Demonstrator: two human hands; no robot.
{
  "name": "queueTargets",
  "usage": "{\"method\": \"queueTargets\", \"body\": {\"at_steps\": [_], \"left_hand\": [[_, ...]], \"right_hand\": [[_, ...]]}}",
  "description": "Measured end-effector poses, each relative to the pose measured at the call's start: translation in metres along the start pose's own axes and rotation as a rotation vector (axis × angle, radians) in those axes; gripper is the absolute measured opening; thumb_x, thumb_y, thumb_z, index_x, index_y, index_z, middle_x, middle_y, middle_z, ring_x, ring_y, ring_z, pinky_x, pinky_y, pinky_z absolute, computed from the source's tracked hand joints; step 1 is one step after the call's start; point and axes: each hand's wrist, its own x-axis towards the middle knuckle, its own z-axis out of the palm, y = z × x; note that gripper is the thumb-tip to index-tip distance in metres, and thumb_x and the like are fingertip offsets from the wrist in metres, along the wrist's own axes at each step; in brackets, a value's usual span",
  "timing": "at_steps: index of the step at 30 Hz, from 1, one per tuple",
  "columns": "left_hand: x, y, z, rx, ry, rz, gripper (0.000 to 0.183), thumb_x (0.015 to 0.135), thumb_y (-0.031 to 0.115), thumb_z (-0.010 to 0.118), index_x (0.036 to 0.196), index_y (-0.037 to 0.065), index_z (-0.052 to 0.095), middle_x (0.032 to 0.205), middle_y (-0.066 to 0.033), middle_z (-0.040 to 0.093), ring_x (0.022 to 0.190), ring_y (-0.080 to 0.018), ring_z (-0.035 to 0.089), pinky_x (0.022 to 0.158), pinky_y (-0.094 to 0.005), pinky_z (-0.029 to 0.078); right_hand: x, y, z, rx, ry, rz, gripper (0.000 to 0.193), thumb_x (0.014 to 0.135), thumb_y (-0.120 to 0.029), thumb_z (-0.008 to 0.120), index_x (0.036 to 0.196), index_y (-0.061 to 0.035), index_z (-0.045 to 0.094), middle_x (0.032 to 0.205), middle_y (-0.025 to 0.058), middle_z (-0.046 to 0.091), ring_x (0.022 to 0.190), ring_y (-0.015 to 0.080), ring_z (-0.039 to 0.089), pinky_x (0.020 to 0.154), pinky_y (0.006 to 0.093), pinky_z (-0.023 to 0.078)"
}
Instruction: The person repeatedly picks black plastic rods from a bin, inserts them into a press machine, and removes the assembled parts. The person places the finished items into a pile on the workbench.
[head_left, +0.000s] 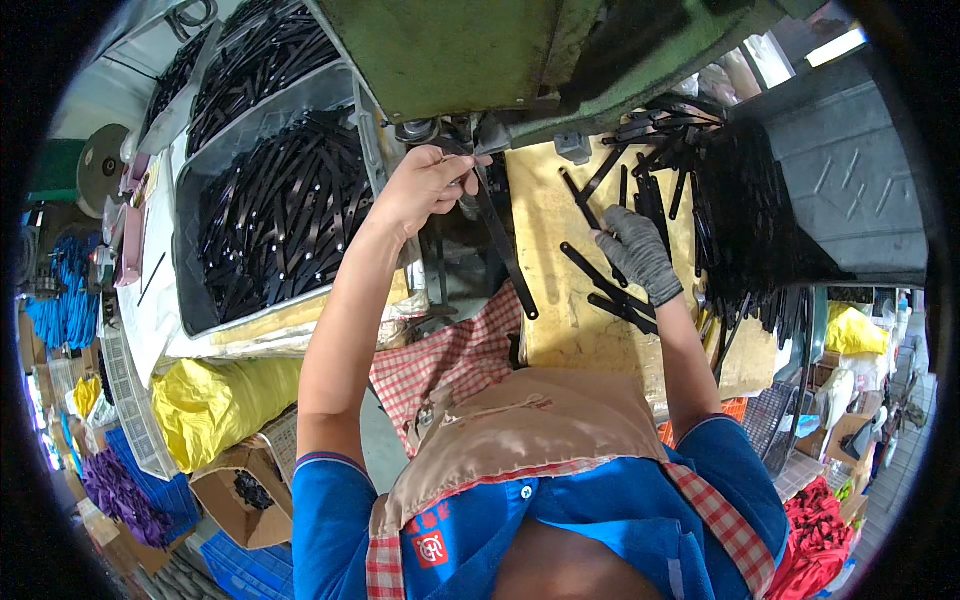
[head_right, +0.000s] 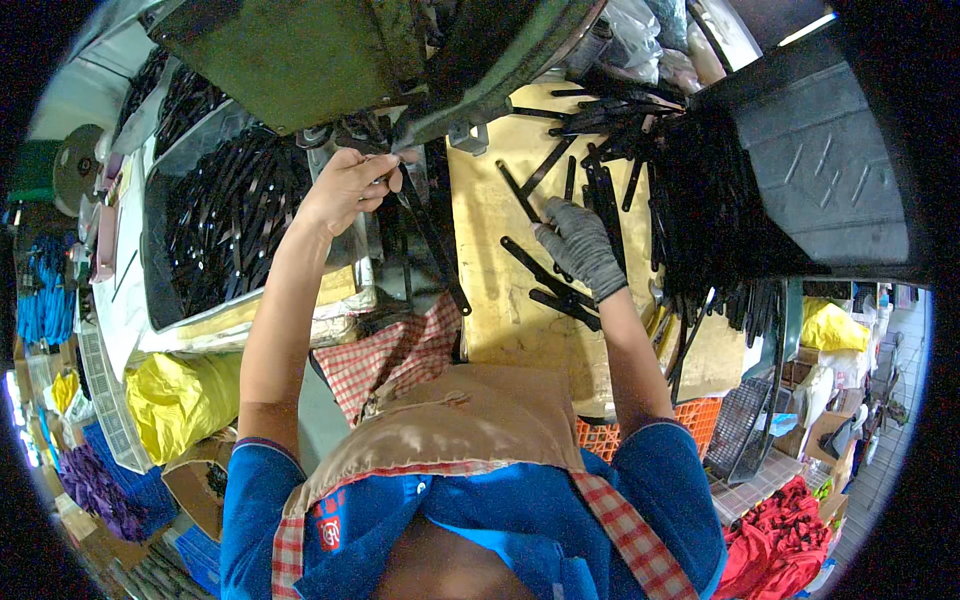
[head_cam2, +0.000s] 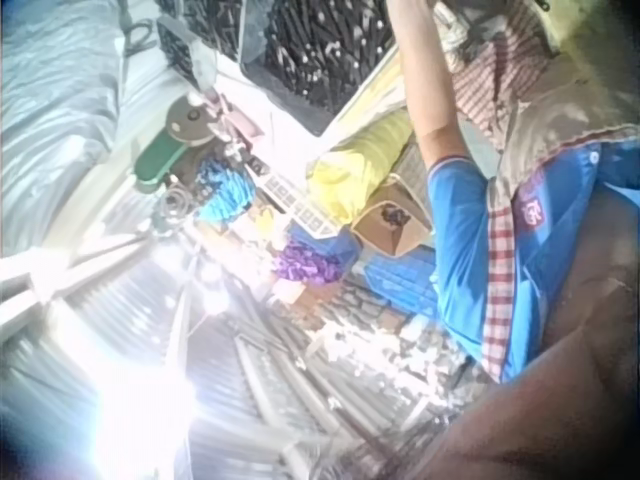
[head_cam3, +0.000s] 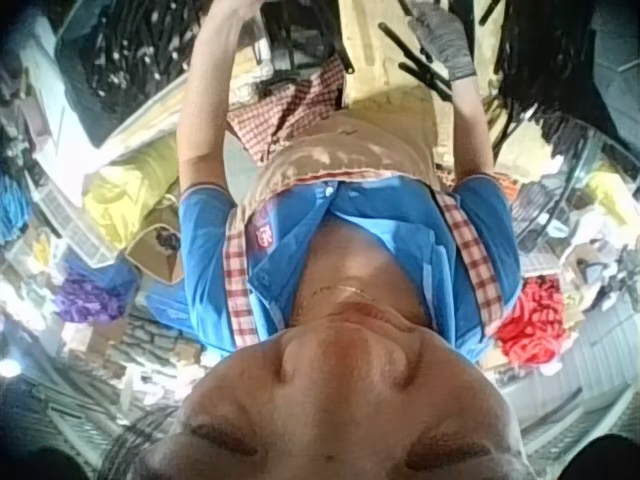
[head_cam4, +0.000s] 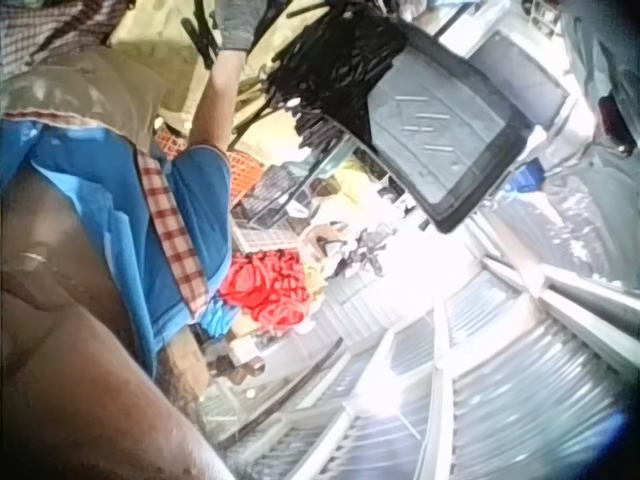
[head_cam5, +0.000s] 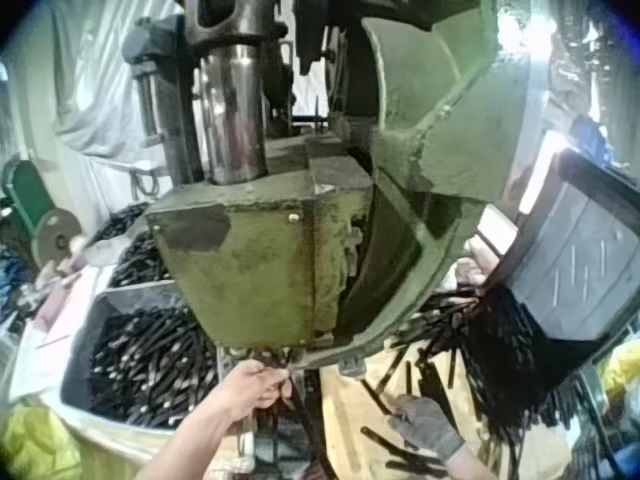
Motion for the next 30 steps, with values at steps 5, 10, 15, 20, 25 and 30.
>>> {"method": "queueTargets", "body": {"at_steps": [5,10,15,20,25,30], "left_hand": [[-0.002,-0.004,-0.002,-0.043,0.021,-0.034,0.026,0.097,0.015,0.05,0.114,-0.001,0.061,0.069,0.0015,0.053,0.051,-0.002,0.034,0.043,-0.0184,0.023],[-0.01,-0.057,0.002,-0.577,0.242,0.174,0.022,0.094,0.009,0.048,0.108,-0.003,0.059,0.072,-0.0013,0.054,0.052,-0.0047,0.037,0.042,-0.0177,0.027],[-0.023,-0.121,0.03,-0.428,0.186,0.04,0.033,0.095,0.038,0.05,0.101,0.007,0.058,0.068,-0.0001,0.05,0.053,-0.0081,0.037,0.043,-0.0211,0.024],[-0.057,-0.121,0.086,-0.461,0.049,-0.124,0.046,0.097,0.046,0.049,0.078,0.006,0.061,0.055,0.0041,0.044,0.039,-0.0053,0.032,0.037,-0.021,0.025],[-0.062,-0.148,0.103,-0.315,0.231,0.154,0.045,0.099,0.038,0.047,0.07,0.005,0.057,0.061,0.0033,0.05,0.053,-0.0031,0.04,0.05,-0.0203,0.033],[-0.071,-0.133,0.101,-0.328,0.207,0.128,0.042,0.1,0.035,0.047,0.076,0.003,0.06,0.068,0.0032,0.054,0.062,-0.003,0.042,0.058,-0.02,0.036]], "right_hand": [[-0.007,-0.062,0.0,0.902,0.378,0.174,0.012,0.091,-0.013,0.061,0.092,-0.0023,0.056,0.082,0.0063,0.061,0.065,0.0144,0.064,0.057,0.0241,0.051],[0.02,-0.111,0.019,1.502,0.478,0.163,0.015,0.088,-0.012,0.065,0.094,-0.0033,0.055,0.086,0.0069,0.062,0.078,0.0234,0.07,0.059,0.0273,0.058],[0.043,-0.101,0.056,1.677,0.471,0.146,0.011,0.089,-0.012,0.063,0.096,-0.0047,0.057,0.088,0.0068,0.064,0.081,0.0266,0.07,0.063,0.0339,0.059],[0.012,-0.09,0.074,1.646,0.428,0.264,0.012,0.091,-0.015,0.062,0.096,-0.0042,0.059,0.084,0.0107,0.065,0.073,0.0249,0.067,0.066,0.0359,0.057],[-0.016,-0.109,0.066,1.522,0.384,0.362,0.026,0.093,-0.022,0.059,0.083,0.0015,0.06,0.079,0.0112,0.066,0.067,0.0196,0.064,0.067,0.0321,0.054],[-0.024,-0.108,0.066,1.353,0.341,0.298,0.027,0.095,-0.022,0.057,0.089,0.0031,0.063,0.08,0.0085,0.065,0.071,0.0149,0.063,0.069,0.0275,0.051]]}}
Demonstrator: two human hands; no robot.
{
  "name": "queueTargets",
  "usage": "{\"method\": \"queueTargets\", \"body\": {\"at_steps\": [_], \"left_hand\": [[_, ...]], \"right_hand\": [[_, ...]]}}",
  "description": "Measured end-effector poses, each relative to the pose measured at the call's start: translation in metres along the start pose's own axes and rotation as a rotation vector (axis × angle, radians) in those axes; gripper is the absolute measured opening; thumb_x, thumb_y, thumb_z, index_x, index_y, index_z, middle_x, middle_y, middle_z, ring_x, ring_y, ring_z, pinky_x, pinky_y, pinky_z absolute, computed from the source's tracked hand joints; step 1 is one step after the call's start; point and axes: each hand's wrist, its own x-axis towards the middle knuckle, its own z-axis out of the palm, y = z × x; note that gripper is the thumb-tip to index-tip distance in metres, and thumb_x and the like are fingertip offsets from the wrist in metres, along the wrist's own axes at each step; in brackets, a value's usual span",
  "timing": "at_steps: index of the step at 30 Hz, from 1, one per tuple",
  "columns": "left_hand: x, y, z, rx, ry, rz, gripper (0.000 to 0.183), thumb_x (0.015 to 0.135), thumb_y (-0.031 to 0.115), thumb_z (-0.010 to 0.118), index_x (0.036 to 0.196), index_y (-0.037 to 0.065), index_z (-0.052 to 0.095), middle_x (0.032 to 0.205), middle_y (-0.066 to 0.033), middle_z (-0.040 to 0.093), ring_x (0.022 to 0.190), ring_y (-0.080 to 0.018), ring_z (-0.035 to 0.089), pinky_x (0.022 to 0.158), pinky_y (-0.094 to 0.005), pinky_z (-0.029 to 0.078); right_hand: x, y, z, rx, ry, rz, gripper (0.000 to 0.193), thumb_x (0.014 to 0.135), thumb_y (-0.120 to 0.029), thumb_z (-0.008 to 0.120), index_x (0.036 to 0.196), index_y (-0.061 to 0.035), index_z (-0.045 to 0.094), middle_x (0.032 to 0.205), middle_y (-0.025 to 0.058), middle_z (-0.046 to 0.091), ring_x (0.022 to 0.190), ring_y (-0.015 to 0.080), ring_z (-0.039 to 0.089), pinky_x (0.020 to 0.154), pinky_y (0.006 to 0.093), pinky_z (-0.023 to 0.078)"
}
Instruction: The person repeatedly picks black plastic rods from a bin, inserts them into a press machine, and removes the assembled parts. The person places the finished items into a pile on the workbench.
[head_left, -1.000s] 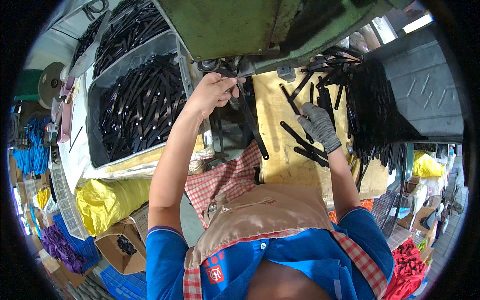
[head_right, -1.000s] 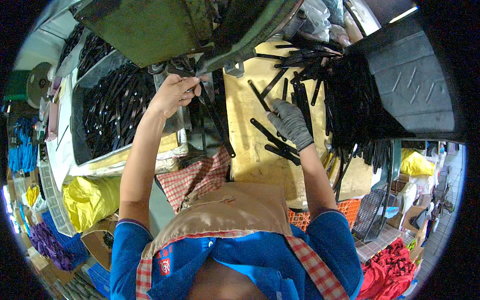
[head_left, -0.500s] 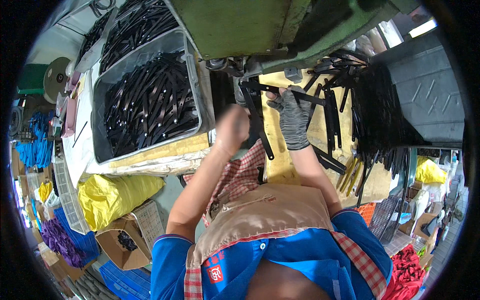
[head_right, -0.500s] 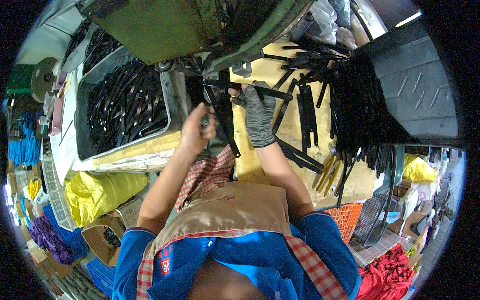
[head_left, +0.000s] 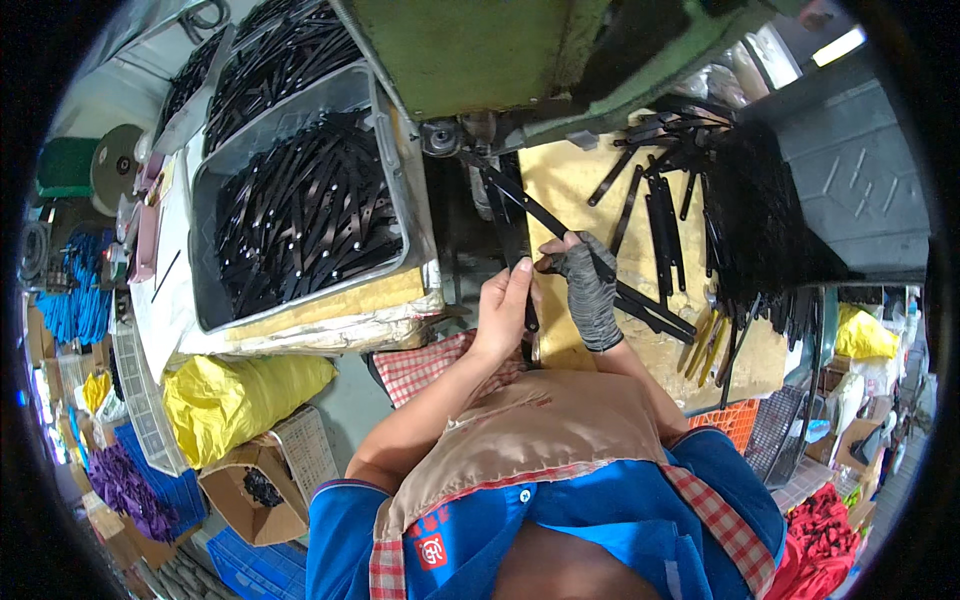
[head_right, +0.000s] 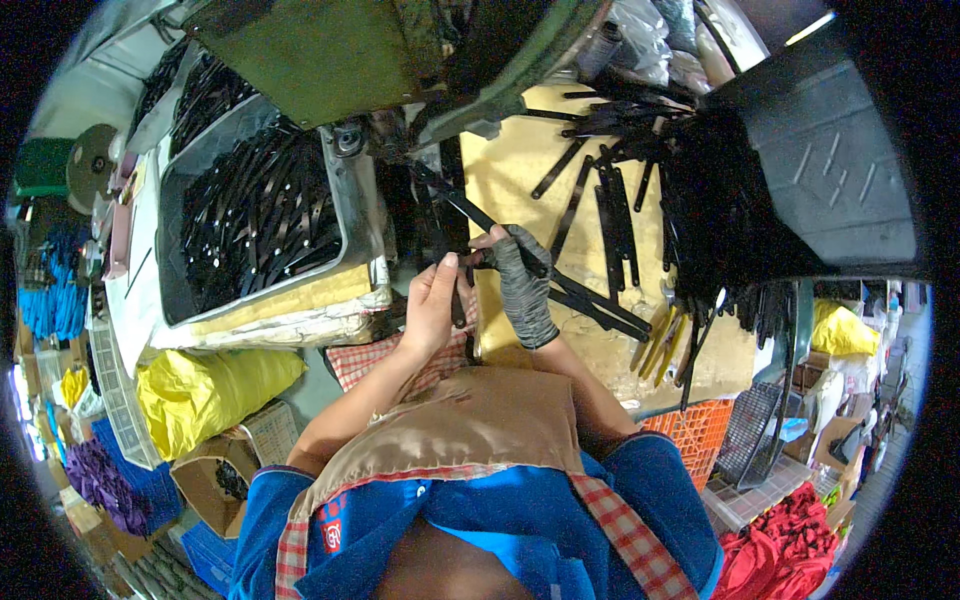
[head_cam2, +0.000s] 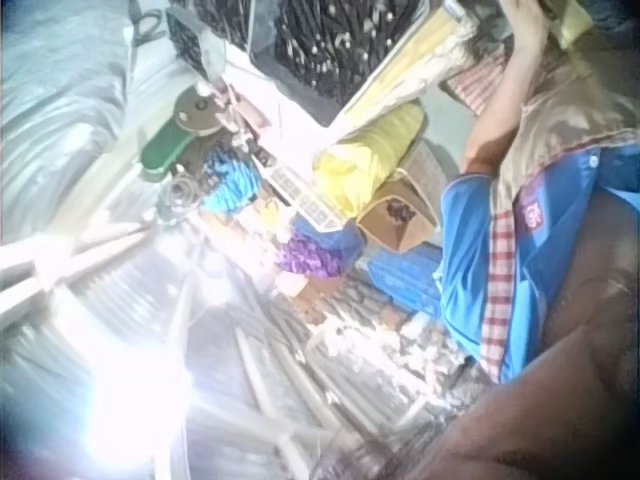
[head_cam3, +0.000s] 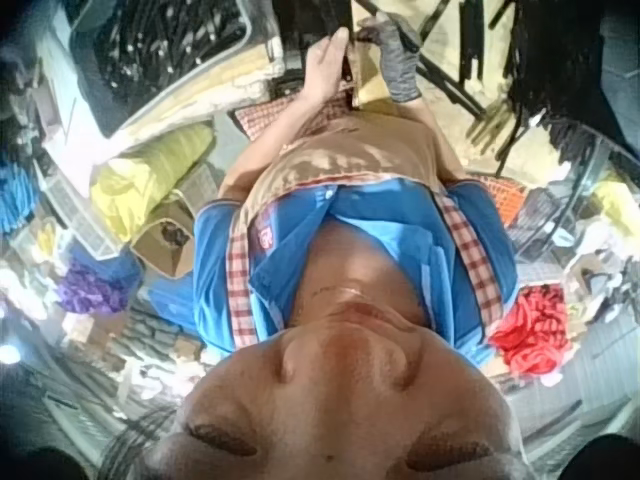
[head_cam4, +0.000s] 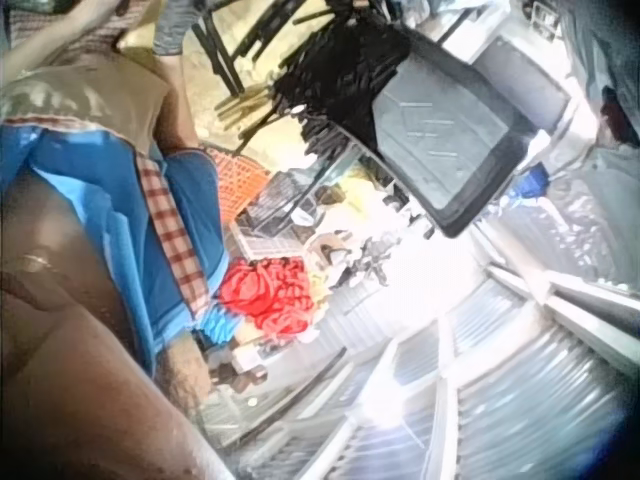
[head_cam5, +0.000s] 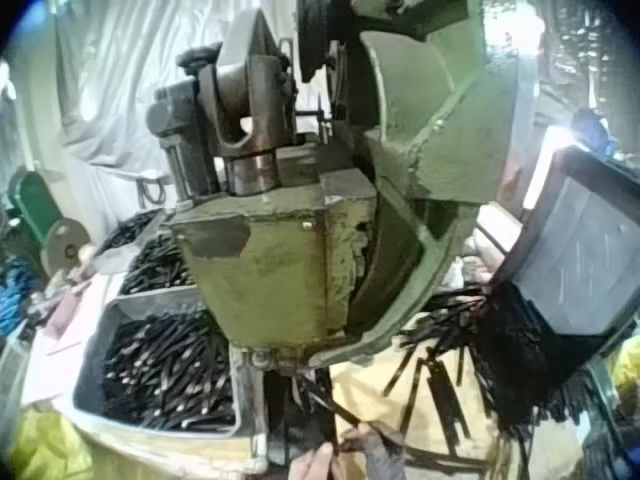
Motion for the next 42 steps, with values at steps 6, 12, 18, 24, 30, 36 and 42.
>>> {"method": "queueTargets", "body": {"at_steps": [6,12,18,24,30,36,42], "left_hand": [[-0.013,0.035,0.007,-0.054,0.023,0.044,0.041,0.099,0.033,0.049,0.069,0.005,0.051,0.055,-0.0013,0.051,0.048,-0.0098,0.046,0.047,-0.0246,0.038],[0.016,0.115,-0.041,-0.296,0.505,0.368,0.034,0.101,0.03,0.041,0.089,0.003,0.057,0.072,-0.0016,0.052,0.062,-0.0103,0.047,0.053,-0.0262,0.035],[0.016,0.092,-0.096,-0.112,0.083,0.097,0.032,0.094,0.015,0.052,0.118,-0.004,0.052,0.078,-0.0012,0.049,0.064,-0.0088,0.039,0.051,-0.0218,0.029],[0.024,0.092,-0.066,-0.111,-0.035,-0.063,0.028,0.098,0.016,0.048,0.116,-0.004,0.053,0.071,-0.0013,0.051,0.051,-0.0038,0.032,0.045,-0.018,0.025],[0.046,0.105,-0.057,-0.099,-0.092,-0.001,0.033,0.098,0.017,0.05,0.123,-0.006,0.049,0.074,-0.0019,0.054,0.051,-0.0039,0.032,0.044,-0.0181,0.024],[0.082,0.125,-0.031,0.058,-0.127,0.033,0.022,0.097,0.016,0.049,0.106,-0.002,0.06,0.07,-0.0037,0.056,0.048,-0.0037,0.033,0.043,-0.0181,0.024],[0.102,0.135,-0.028,0.264,-0.15,-0.063,0.021,0.096,0.015,0.052,0.103,-0.002,0.064,0.064,-0.0027,0.055,0.044,-0.0034,0.033,0.04,-0.0198,0.021]], "right_hand": [[0.024,-0.035,-0.059,-1.004,-0.061,-0.188,0.036,0.08,-0.034,0.073,0.09,-0.0017,0.063,0.086,0.0123,0.065,0.073,0.0216,0.064,0.071,0.0347,0.052],[0.074,-0.021,-0.131,-1.554,-0.053,-0.056,0.036,0.081,-0.034,0.066,0.085,0.0014,0.063,0.082,0.0211,0.065,0.082,0.0372,0.063,0.075,0.0426,0.05],[0.037,-0.028,-0.087,-0.879,-0.052,-0.102,0.017,0.092,-0.018,0.054,0.092,-0.0022,0.059,0.069,0.015,0.062,0.059,0.0239,0.062,0.057,0.0338,0.049],[-0.007,-0.04,-0.016,-0.729,-0.312,-0.212,0.019,0.093,-0.018,0.054,0.101,-0.0009,0.058,0.077,0.0158,0.061,0.069,0.0296,0.061,0.064,0.037,0.048],[-0.005,-0.031,-0.011,-0.763,-0.288,-0.15,0.022,0.094,-0.021,0.055,0.101,-0.0008,0.058,0.075,0.0108,0.059,0.065,0.0213,0.057,0.061,0.0318,0.046],[-0.017,-0.051,-0.069,-1.03,-0.409,-0.112,0.05,0.079,-0.038,0.071,0.109,-0.0018,0.055,0.095,0.0156,0.061,0.087,0.0318,0.062,0.077,0.0372,0.05],[-0.031,-0.059,-0.204,-1.579,-0.414,-0.059,0.06,0.073,-0.043,0.074,0.115,-0.0037,0.056,0.111,0.0203,0.06,0.104,0.0361,0.059,0.087,0.0411,0.049]]}}
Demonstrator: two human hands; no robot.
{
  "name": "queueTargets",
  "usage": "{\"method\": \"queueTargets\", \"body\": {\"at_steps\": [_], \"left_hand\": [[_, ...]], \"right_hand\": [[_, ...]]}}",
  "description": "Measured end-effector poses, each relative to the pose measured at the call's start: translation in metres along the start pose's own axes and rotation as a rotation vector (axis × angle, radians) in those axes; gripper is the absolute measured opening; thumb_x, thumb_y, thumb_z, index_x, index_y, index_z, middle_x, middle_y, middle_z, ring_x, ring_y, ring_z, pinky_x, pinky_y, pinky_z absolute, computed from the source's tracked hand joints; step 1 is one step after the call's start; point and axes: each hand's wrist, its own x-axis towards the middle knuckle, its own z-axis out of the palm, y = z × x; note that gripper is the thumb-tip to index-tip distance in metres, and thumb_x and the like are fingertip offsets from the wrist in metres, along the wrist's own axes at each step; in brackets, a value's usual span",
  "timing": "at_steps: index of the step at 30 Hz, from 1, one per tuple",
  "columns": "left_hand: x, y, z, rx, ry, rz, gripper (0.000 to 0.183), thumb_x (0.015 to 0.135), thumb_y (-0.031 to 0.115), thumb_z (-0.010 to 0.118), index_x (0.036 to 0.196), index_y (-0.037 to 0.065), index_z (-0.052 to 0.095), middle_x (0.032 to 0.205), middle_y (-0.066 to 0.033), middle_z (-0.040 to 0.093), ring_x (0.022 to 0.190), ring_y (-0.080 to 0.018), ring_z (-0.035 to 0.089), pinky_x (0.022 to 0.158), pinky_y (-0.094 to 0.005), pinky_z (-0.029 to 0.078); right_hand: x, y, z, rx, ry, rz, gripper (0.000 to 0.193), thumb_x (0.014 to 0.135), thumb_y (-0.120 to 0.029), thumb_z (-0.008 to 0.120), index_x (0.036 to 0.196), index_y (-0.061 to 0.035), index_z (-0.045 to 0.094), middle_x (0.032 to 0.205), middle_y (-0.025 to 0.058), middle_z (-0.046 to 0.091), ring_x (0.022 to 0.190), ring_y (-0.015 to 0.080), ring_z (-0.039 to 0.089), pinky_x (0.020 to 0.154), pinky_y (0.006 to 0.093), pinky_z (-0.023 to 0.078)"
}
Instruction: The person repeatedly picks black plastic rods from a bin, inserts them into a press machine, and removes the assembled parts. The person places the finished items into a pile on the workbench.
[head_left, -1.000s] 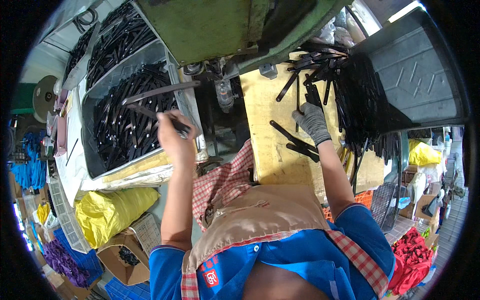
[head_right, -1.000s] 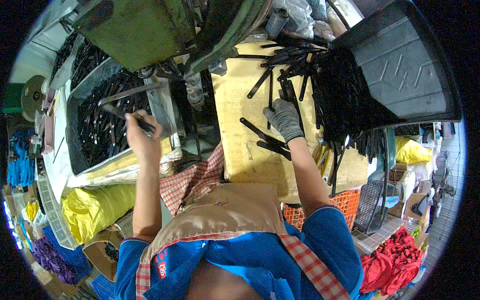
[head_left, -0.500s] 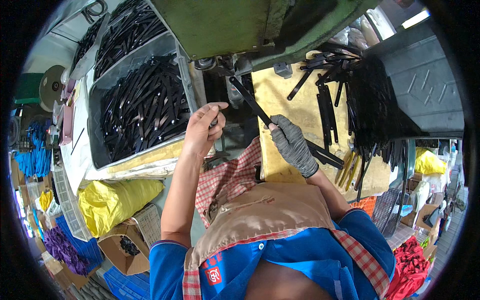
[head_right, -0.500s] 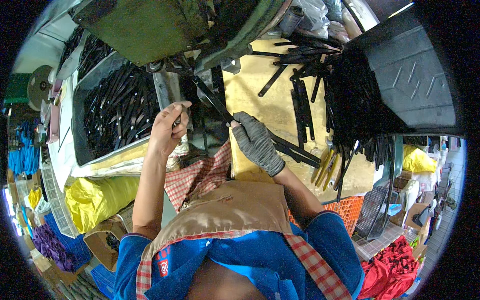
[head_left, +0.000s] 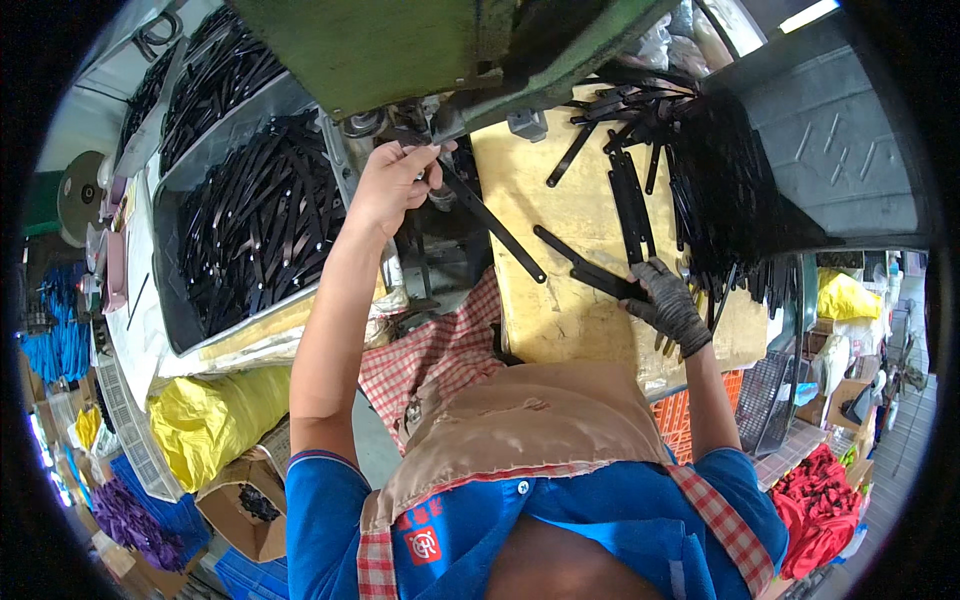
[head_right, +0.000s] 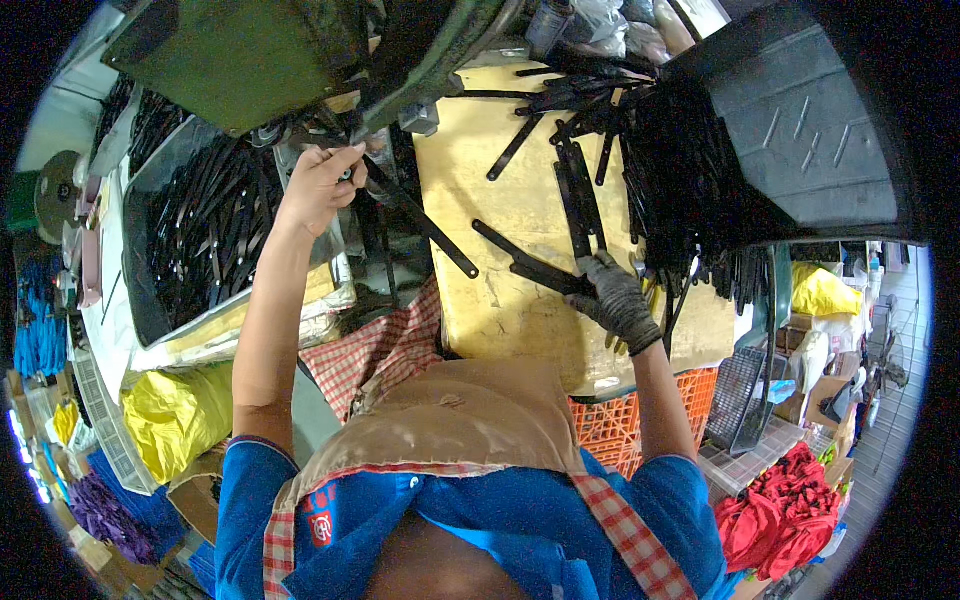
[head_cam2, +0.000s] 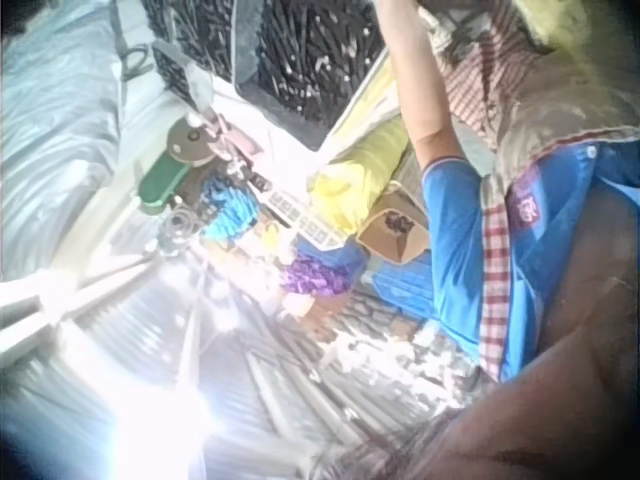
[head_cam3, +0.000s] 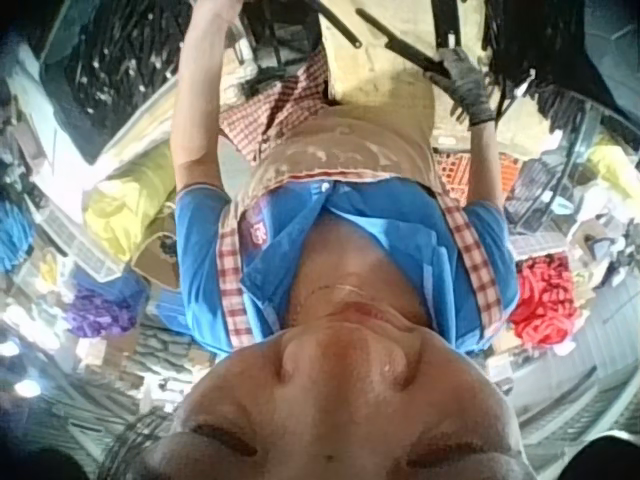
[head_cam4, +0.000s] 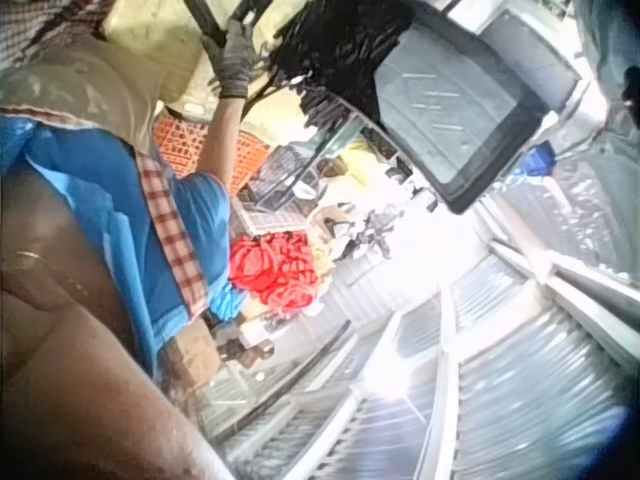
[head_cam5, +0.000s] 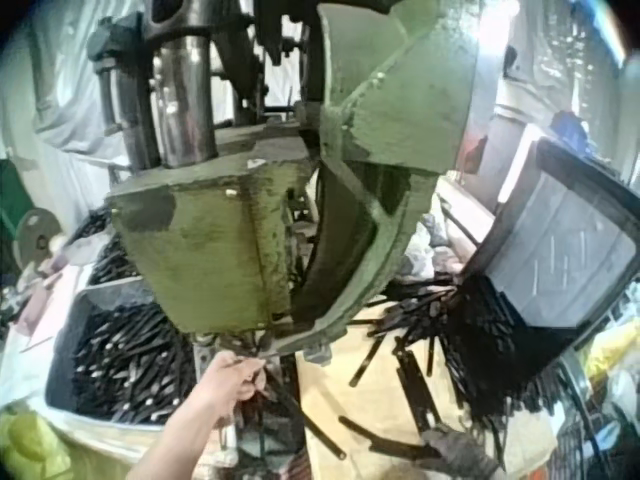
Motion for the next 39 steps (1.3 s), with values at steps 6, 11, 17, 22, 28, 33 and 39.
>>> {"method": "queueTargets", "body": {"at_steps": [6,11,17,22,28,33,39], "left_hand": [[0.001,-0.004,-0.004,-0.047,-0.001,-0.013,0.023,0.096,0.016,0.052,0.106,-0.003,0.062,0.064,-0.001,0.053,0.045,-0.0038,0.033,0.041,-0.0196,0.022],[-0.004,-0.041,-0.015,-0.697,0.187,0.113,0.023,0.097,0.021,0.051,0.102,0.0,0.058,0.076,-0.0026,0.052,0.055,-0.0059,0.036,0.045,-0.0195,0.026],[-0.025,-0.112,0.008,-0.911,0.307,-0.177,0.032,0.099,0.031,0.046,0.098,0.001,0.058,0.076,-0.0029,0.052,0.06,-0.0116,0.041,0.049,-0.0234,0.033],[-0.03,-0.108,0.053,-0.787,0.101,-0.173,0.046,0.1,0.044,0.039,0.102,0.001,0.055,0.071,-0.0017,0.046,0.056,-0.0109,0.035,0.049,-0.0243,0.027],[-0.055,-0.099,0.066,-0.537,0.143,-0.168,0.05,0.098,0.048,0.041,0.095,0.002,0.06,0.06,0.0018,0.042,0.047,-0.0074,0.03,0.045,-0.0227,0.021],[-0.076,-0.112,0.068,-0.22,0.141,-0.044,0.046,0.099,0.042,0.045,0.078,0.005,0.063,0.051,0.0063,0.041,0.044,-0.0026,0.031,0.041,-0.0216,0.021],[-0.098,-0.113,0.075,-0.167,0.225,0.106,0.04,0.099,0.033,0.049,0.071,0.006,0.056,0.061,0.0036,0.052,0.052,-0.0027,0.043,0.047,-0.0206,0.035]], "right_hand": [[0.064,-0.048,-0.001,0.139,0.077,-0.08,0.038,0.082,-0.035,0.067,0.103,-0.0035,0.061,0.095,0.0161,0.063,0.085,0.0326,0.063,0.076,0.0406,0.049],[0.11,-0.054,0.015,0.265,0.21,-0.071,0.027,0.084,-0.027,0.067,0.094,-0.0019,0.061,0.083,0.0158,0.061,0.075,0.032,0.061,0.069,0.0375,0.048],[0.112,-0.056,0.018,0.26,0.583,-0.089,0.024,0.089,-0.022,0.063,0.098,0.0,0.061,0.074,0.0126,0.062,0.067,0.0213,0.061,0.064,0.0324,0.048],[0.103,-0.13,-0.022,0.743,0.338,-0.158,0.019,0.093,-0.02,0.059,0.1,-0.0022,0.059,0.06,0.0016,0.053,0.05,0.0083,0.052,0.049,0.0245,0.042],[0.12,-0.172,-0.035,0.822,0.059,-0.148,0.024,0.093,-0.026,0.059,0.097,-0.003,0.057,0.066,0.0092,0.062,0.054,0.0141,0.06,0.054,0.0291,0.047],[0.133,-0.168,-0.015,0.938,-0.084,-0.148,0.022,0.095,-0.024,0.056,0.093,-0.002,0.057,0.056,0.0012,0.052,0.049,0.011,0.052,0.051,0.0263,0.043],[0.104,-0.172,-0.016,0.944,-0.114,-0.121,0.024,0.095,-0.023,0.054,0.088,-0.001,0.06,0.056,0.0027,0.051,0.05,0.0104,0.051,0.051,0.0261,0.041]]}}
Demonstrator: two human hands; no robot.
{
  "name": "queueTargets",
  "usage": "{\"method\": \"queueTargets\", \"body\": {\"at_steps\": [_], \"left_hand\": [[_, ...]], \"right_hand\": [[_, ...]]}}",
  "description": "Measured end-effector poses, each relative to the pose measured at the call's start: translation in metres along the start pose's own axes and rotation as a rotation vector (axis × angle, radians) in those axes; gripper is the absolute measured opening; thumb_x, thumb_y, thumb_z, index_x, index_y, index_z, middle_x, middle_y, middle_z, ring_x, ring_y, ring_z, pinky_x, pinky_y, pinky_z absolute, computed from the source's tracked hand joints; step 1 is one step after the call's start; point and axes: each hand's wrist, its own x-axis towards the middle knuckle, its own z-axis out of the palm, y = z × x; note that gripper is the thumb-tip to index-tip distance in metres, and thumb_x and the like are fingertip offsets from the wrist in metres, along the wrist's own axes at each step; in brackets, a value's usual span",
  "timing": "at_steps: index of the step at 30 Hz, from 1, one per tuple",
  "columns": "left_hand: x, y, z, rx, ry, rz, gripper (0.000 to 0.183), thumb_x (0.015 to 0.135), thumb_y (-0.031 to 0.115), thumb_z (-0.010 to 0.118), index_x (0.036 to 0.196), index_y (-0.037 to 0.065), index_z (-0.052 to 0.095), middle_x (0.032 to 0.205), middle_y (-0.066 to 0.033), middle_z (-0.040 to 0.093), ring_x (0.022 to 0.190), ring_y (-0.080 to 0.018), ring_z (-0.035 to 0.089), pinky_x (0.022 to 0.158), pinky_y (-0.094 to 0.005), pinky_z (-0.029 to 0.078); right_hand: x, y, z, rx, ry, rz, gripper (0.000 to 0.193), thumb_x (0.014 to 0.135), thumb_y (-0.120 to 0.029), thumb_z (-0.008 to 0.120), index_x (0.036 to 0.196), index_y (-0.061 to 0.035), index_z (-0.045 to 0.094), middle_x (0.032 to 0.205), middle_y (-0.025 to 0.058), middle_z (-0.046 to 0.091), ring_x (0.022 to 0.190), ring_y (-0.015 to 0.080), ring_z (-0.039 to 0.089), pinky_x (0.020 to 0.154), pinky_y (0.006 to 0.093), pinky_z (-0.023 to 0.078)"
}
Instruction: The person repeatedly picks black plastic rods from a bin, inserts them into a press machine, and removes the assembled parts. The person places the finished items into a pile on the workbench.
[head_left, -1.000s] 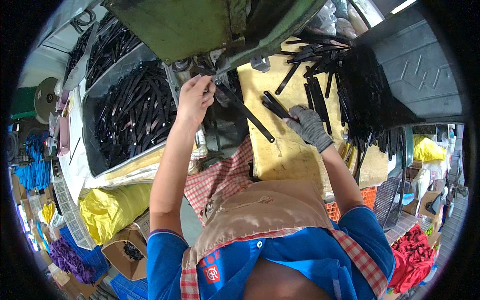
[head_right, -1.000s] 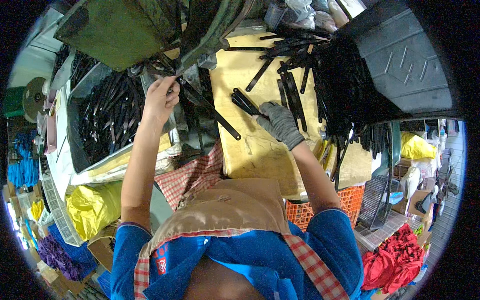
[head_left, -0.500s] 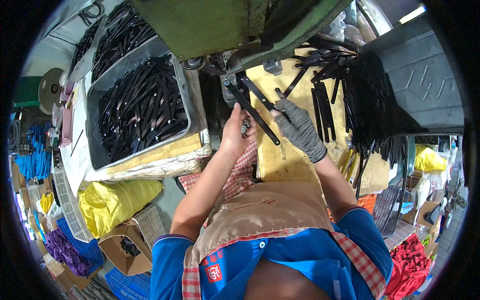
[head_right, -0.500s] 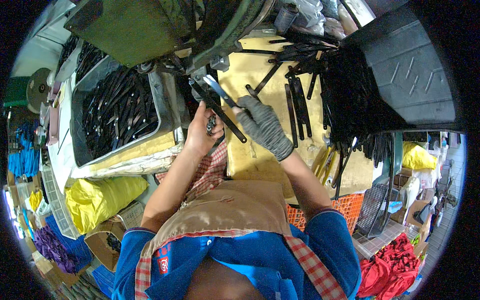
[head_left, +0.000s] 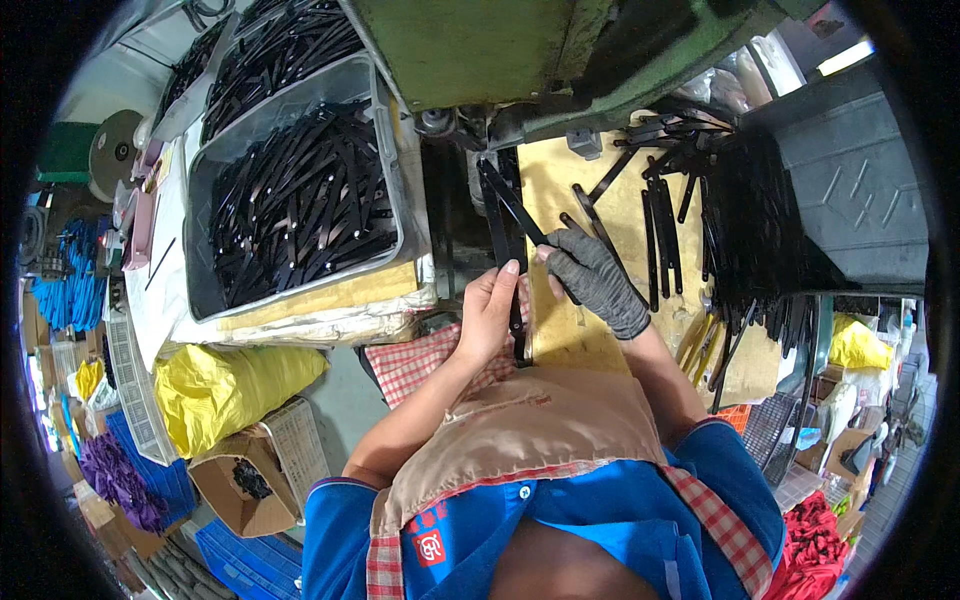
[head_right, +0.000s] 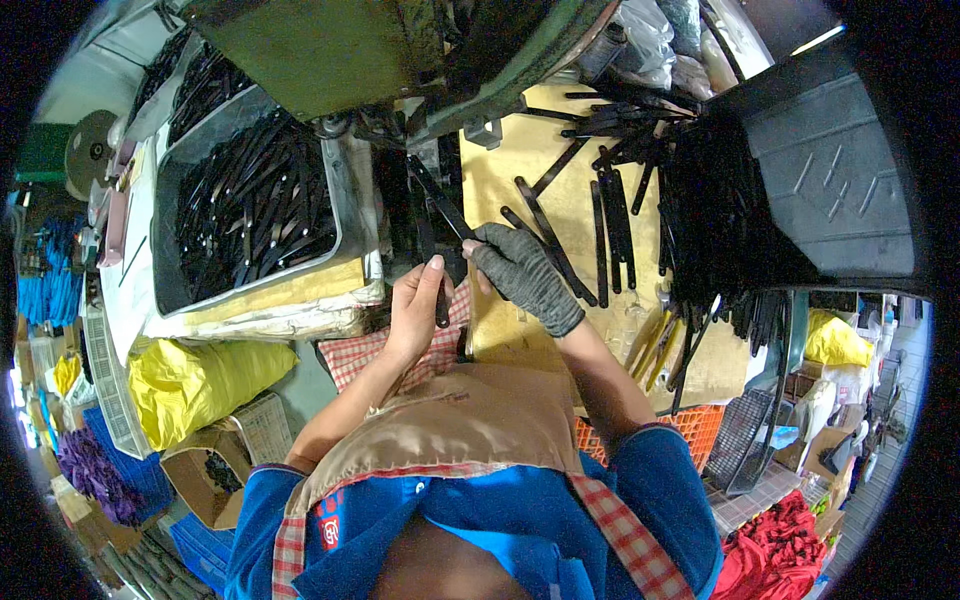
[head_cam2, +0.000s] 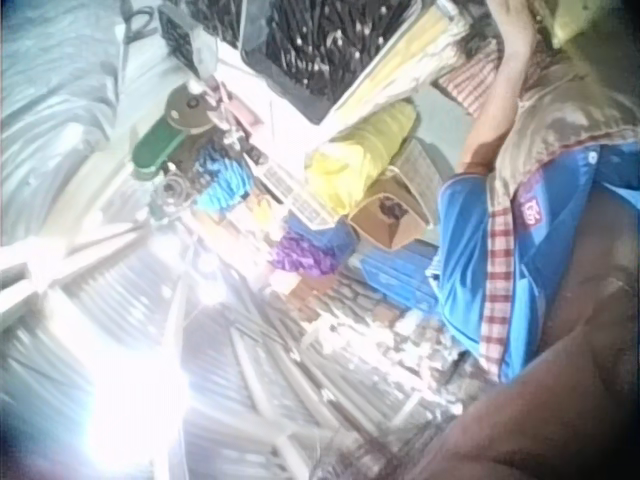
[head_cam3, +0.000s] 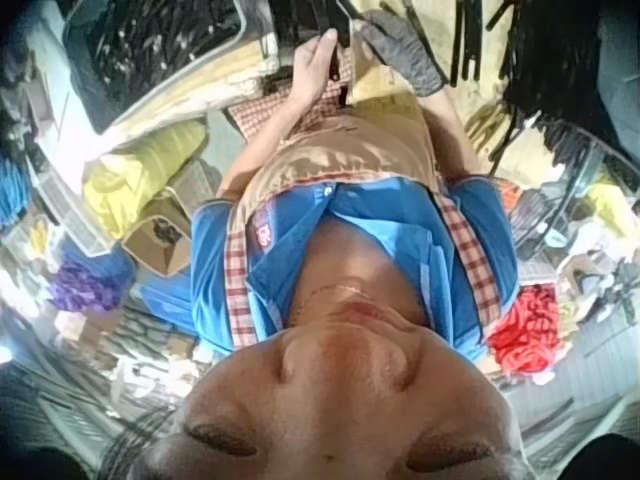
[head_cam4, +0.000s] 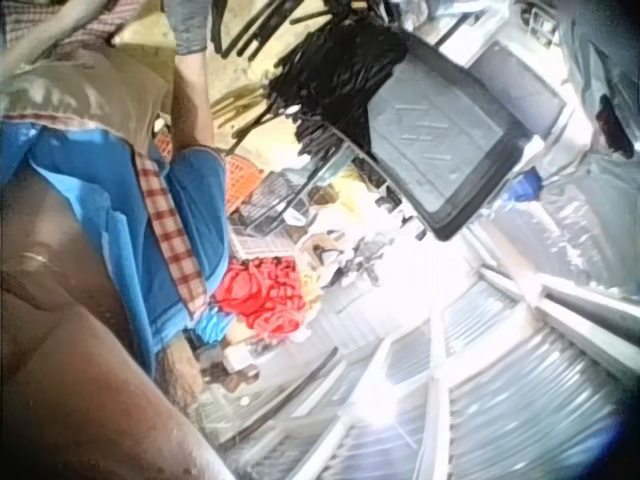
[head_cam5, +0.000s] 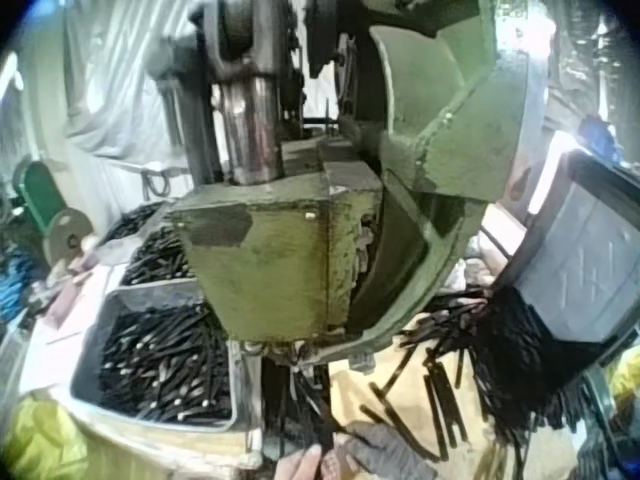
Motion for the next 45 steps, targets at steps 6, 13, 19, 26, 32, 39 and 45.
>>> {"method": "queueTargets", "body": {"at_steps": [6,13,19,26,32,39,45], "left_hand": [[-0.002,0.007,-0.001,0.036,0.023,0.003,0.044,0.099,0.035,0.048,0.067,0.007,0.053,0.052,0.0018,0.046,0.04,-0.0056,0.037,0.04,-0.0217,0.03],[0.011,0.042,-0.026,0.029,0.238,0.274,0.047,0.1,0.037,0.044,0.064,0.008,0.05,0.055,-0.0014,0.05,0.049,-0.0104,0.044,0.048,-0.0255,0.034],[0.028,0.07,-0.071,-0.183,0.196,0.152,0.031,0.1,0.023,0.043,0.115,-0.003,0.051,0.083,-0.0023,0.05,0.069,-0.0098,0.042,0.059,-0.0222,0.035],[0.036,0.057,-0.059,-0.241,-0.142,-0.177,0.029,0.098,0.019,0.051,0.115,-0.004,0.052,0.078,-0.0066,0.057,0.056,-0.0058,0.037,0.048,-0.0197,0.028],[0.056,0.08,-0.05,-0.155,-0.16,-0.099,0.035,0.099,0.029,0.048,0.109,-0.004,0.059,0.056,0.0004,0.049,0.042,-0.0037,0.029,0.041,-0.0203,0.02],[0.096,0.103,-0.033,-0.087,-0.209,-0.054,0.036,0.099,0.024,0.048,0.121,-0.004,0.054,0.056,0.0014,0.045,0.043,-0.0051,0.03,0.041,-0.0208,0.02],[0.128,0.098,-0.033,0.128,-0.255,-0.16,0.029,0.098,0.018,0.049,0.114,-0.001,0.061,0.053,0.0003,0.046,0.043,-0.0044,0.029,0.04,-0.0211,0.019]], "right_hand": [[-0.009,-0.007,0.008,0.153,0.029,0.031,0.024,0.095,-0.023,0.054,0.09,0.0002,0.061,0.065,0.0044,0.056,0.052,0.0103,0.052,0.051,0.0256,0.042],[-0.023,0.079,-0.053,-0.957,0.488,-0.043,0.031,0.085,-0.034,0.067,0.093,-0.0057,0.058,0.083,0.012,0.061,0.072,0.0288,0.063,0.064,0.0386,0.05],[-0.02,0.091,-0.052,-0.937,0.56,-0.147,0.018,0.088,-0.023,0.06,0.094,-0.0062,0.059,0.087,0.0141,0.062,0.078,0.0336,0.063,0.067,0.0404,0.05],[-0.007,0.032,-0.001,-0.437,0.396,-0.199,0.02,0.096,-0.025,0.053,0.097,-0.0055,0.057,0.059,0.0071,0.054,0.048,0.0188,0.057,0.05,0.0321,0.045],[0.016,0.009,0.016,-0.458,0.368,-0.339,0.02,0.095,-0.023,0.054,0.097,-0.0031,0.057,0.062,0.0133,0.056,0.052,0.0238,0.059,0.052,0.0346,0.044],[-0.002,0.013,0.0,-0.54,0.254,-0.125,0.026,0.09,-0.028,0.059,0.1,-0.0039,0.057,0.087,0.0192,0.062,0.078,0.0377,0.062,0.069,0.0449,0.049],[-0.027,0.077,-0.048,-0.897,0.225,-0.044,0.021,0.083,-0.023,0.064,0.09,-0.0051,0.056,0.086,0.016,0.061,0.076,0.0343,0.063,0.069,0.0431,0.05]]}}
